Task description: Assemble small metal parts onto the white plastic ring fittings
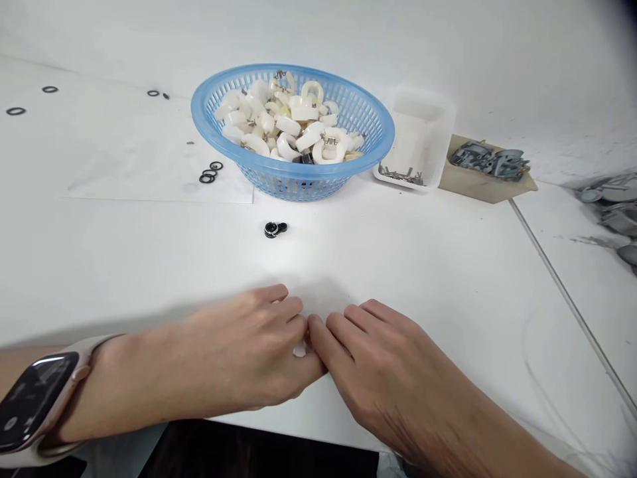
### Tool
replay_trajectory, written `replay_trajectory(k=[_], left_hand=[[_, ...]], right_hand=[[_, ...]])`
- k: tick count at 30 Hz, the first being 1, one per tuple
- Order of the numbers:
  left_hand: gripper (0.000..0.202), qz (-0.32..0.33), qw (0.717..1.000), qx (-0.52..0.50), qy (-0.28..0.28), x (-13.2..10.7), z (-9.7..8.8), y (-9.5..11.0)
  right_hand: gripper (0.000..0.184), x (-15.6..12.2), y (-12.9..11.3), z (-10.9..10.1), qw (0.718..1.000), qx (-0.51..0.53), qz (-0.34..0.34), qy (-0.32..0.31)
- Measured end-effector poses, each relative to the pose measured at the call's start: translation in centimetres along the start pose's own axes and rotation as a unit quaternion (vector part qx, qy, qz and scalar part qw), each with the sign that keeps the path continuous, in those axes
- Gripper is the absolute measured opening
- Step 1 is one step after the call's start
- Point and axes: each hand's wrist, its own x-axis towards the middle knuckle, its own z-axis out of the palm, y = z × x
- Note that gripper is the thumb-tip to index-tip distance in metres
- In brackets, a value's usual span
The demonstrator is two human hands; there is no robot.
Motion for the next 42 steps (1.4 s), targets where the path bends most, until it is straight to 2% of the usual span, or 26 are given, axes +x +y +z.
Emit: replay_trajectory(k=[16, 25, 42], left_hand=[[0.017, 0.003, 1.0, -0.006, -0.007, -0.11, -0.01, -0.05], [0.019, 0.001, 1.0, -0.005, 0.019, -0.03, 0.15, -0.14], [0.021, 0.011, 1.0, -0.004, 0.008, -0.1, -0.03, -0.21]], right_hand=[[0.019, -0.12, 0.02, -0.06, 1.0, -0.011, -0.003, 0.015], [0.018, -0.06, 0.08, 0.03, 1.0, -0.014, -0.006, 0.013], [0.018, -0.25, -0.24, -0.4, 0.999, -0.035, -0.001, 0.003]])
